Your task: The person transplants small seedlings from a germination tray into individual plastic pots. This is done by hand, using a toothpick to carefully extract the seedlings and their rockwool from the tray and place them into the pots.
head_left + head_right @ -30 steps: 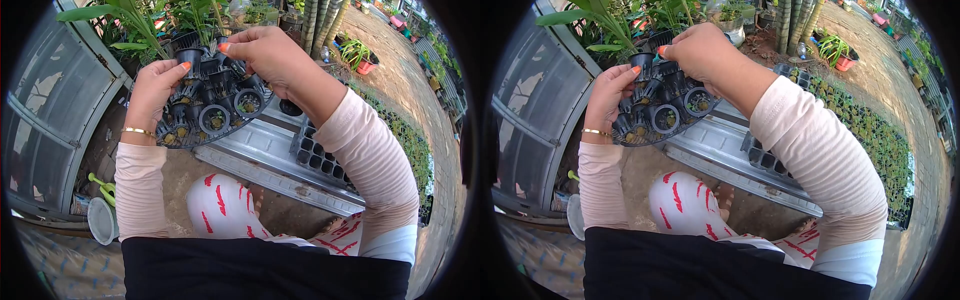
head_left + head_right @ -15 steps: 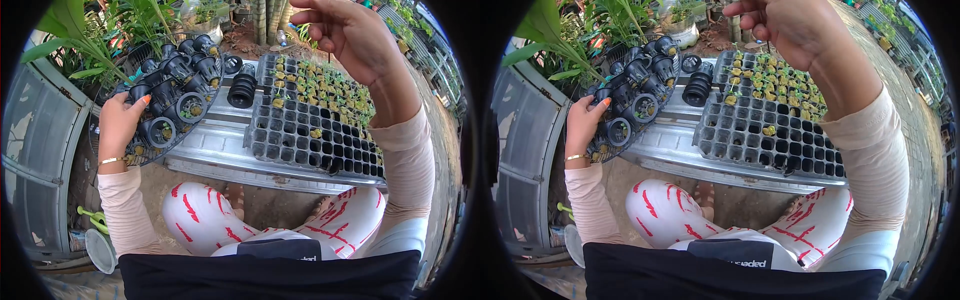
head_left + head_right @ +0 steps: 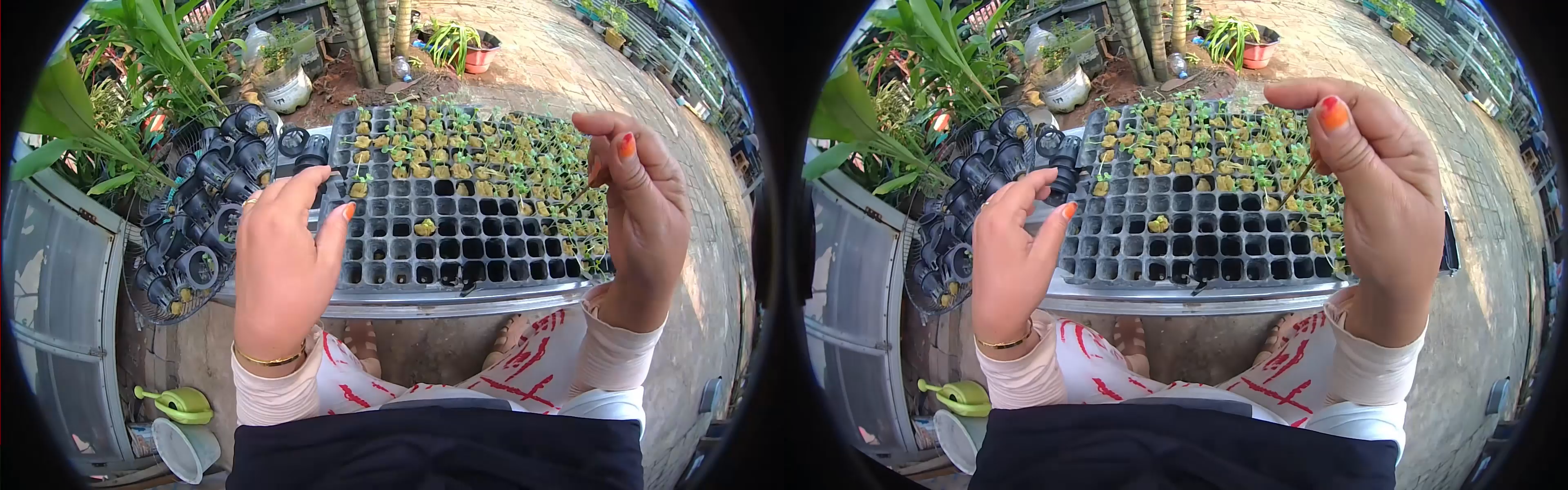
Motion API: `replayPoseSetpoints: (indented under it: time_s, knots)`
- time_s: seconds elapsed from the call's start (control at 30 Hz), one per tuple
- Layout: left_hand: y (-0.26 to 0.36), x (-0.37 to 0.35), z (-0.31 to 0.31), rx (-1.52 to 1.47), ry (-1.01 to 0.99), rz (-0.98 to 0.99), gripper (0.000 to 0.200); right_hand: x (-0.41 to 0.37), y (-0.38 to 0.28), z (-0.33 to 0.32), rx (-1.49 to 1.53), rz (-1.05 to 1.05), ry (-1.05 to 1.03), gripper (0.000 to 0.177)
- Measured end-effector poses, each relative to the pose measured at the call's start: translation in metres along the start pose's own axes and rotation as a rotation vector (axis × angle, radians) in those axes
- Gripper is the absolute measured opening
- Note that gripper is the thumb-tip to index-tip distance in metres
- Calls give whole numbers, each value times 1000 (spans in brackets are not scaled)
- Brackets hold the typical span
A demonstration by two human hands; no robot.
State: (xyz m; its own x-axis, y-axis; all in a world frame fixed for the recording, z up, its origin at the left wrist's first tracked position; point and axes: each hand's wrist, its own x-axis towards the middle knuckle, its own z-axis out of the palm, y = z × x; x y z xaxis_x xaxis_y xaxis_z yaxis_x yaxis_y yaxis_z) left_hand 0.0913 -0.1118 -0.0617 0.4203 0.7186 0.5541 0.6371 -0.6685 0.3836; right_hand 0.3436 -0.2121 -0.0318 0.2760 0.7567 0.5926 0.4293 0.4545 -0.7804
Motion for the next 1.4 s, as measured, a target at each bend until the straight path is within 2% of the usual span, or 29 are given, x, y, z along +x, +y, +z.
replayPoseSetpoints:
  time_s: [0.07, 0.1, 0.13, 0.17, 0.23, 0.4, 0.57, 0.63, 0.83, 0.9, 0.93, 1.07, 1.17, 1.4]
  knots:
    - [-7, -5, 13, 98, -17, 11, 30, -13, 18, 7, 114, 82, 28, 20]
    - [-10, -9, 16, 118, -83, -98, 32, -19, 23, 13, 119, 122, 44, 18]
    - [-12, -13, 18, 138, -152, -206, 34, -24, 26, 14, 93, 151, -32, 14]
    - [-16, -16, 21, 144, -154, -197, 34, -29, 30, 17, 96, 164, -49, 13]
    - [-24, -22, 26, 61, -209, -289, 36, -36, 41, 22, -45, -1, -86, 12]
    - [-28, -23, 32, -15, -263, -371, 36, -44, 44, 30, -61, 57, -146, 9]
    - [-23, -26, 28, -1, -225, -282, 39, -43, 50, 35, -29, 98, -97, 8]
    - [-21, -29, 26, -3, -234, -289, 40, -41, 48, 37, 25, 191, -79, 8]
    - [-23, -38, 23, 2, -180, -241, 40, -42, 44, 45, 56, 204, -85, 8]
    - [-23, -37, 22, 56, -252, -256, 39, -41, 42, 48, 51, 215, -95, 8]
    - [-24, -37, 22, 147, -191, -156, 36, -41, 43, 49, 50, 207, -99, 8]
    - [-28, -21, 24, 54, -173, -105, 30, -35, 37, 59, 49, 241, -150, 10]
    - [-36, -14, 35, 4, -146, -23, 30, -23, 31, 75, -20, 240, -202, 11]
    - [-45, -8, 42, -124, -120, -11, 26, 1, 46, 115, -176, 56, -287, 9]
